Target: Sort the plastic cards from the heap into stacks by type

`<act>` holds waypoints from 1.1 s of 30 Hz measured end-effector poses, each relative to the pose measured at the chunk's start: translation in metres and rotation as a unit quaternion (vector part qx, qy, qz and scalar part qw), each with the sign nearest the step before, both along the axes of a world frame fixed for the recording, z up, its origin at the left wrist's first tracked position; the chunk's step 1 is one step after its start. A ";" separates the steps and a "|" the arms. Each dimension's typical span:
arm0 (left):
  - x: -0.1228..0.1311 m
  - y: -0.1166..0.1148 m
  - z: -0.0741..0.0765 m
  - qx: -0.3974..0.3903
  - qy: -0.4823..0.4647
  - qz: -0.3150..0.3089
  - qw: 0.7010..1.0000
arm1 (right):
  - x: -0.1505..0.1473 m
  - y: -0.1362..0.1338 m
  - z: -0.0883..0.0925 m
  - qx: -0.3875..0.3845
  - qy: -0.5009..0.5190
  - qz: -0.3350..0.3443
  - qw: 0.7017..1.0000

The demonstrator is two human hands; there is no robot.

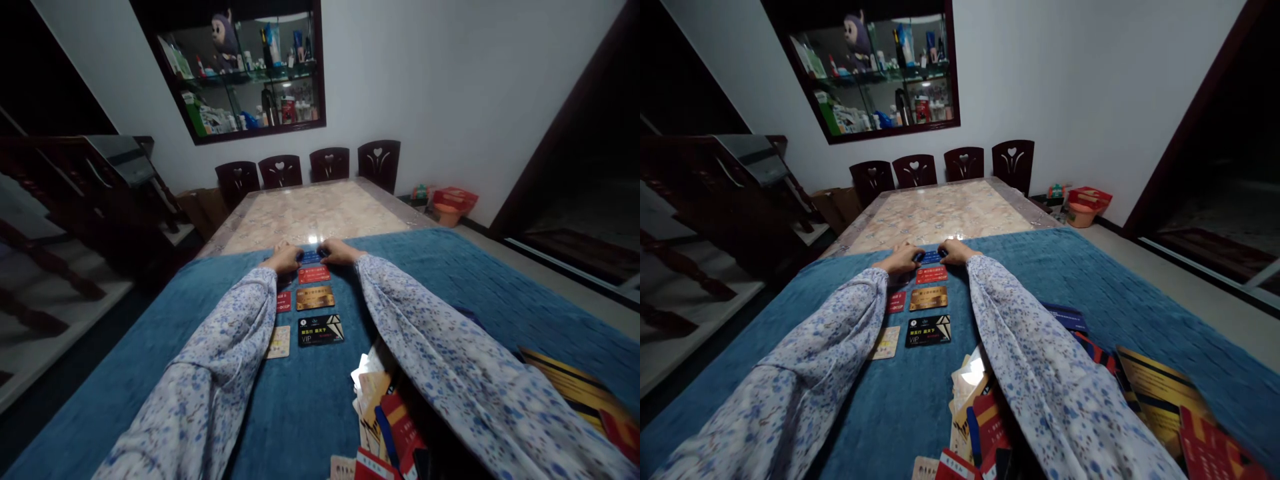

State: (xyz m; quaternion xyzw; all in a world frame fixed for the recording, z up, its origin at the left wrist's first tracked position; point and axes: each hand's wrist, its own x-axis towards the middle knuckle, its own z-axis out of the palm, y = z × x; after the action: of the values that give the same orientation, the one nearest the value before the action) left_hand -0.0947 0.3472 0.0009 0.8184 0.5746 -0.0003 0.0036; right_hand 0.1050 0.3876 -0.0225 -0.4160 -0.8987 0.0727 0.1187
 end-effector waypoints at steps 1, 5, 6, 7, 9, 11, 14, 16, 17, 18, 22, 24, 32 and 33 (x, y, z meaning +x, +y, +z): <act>0.001 0.000 0.000 -0.002 0.006 0.000 1.000 | 0.000 0.000 0.001 -0.002 -0.002 0.003 1.000; 0.002 0.000 0.000 -0.004 0.022 -0.002 1.000 | 0.001 -0.003 0.003 -0.011 -0.003 0.010 1.000; 0.002 0.000 0.000 -0.004 0.024 -0.002 1.000 | 0.001 -0.003 0.003 -0.014 -0.001 0.009 1.000; 0.002 0.000 0.001 -0.005 0.026 -0.002 1.000 | 0.001 -0.004 0.004 -0.016 0.002 0.006 1.000; 0.002 0.000 0.002 -0.007 0.030 -0.001 1.000 | 0.001 -0.004 0.005 -0.022 0.009 -0.002 1.000; 0.002 0.000 0.004 -0.011 0.033 0.000 0.999 | 0.002 -0.003 0.008 -0.032 0.015 -0.012 0.999; 0.000 0.000 0.005 -0.018 0.033 -0.001 0.999 | 0.008 -0.003 0.016 -0.043 0.025 -0.027 0.998; -0.001 0.001 0.005 -0.016 0.029 -0.002 0.999 | 0.015 -0.004 0.022 -0.046 0.032 -0.035 0.998; -0.002 0.001 0.005 -0.013 0.028 -0.001 1.000 | 0.020 -0.006 0.026 -0.047 0.034 -0.038 0.998; -0.003 0.000 0.005 -0.008 0.026 0.000 1.000 | 0.026 -0.008 0.030 -0.048 0.035 -0.040 0.997; -0.003 -0.007 0.006 0.024 0.022 0.001 0.999 | 0.055 -0.023 0.046 -0.049 0.036 -0.048 0.997; -0.002 -0.015 0.008 0.052 0.020 -0.005 0.998 | 0.070 -0.035 0.053 -0.046 0.038 -0.051 0.997; 0.016 -0.053 0.011 0.133 -0.011 -0.112 0.985 | 0.121 -0.082 0.058 -0.032 0.048 -0.055 0.997; 0.021 -0.059 0.010 0.134 -0.015 -0.129 0.982 | 0.125 -0.089 0.057 -0.030 0.050 -0.054 0.997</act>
State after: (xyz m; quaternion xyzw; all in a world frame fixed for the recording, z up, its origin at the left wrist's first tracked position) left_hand -0.0739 0.2884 0.0110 0.8786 0.4591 0.0885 -0.0974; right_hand 0.2305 0.2989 0.0349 -0.4635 -0.8651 0.1136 0.1544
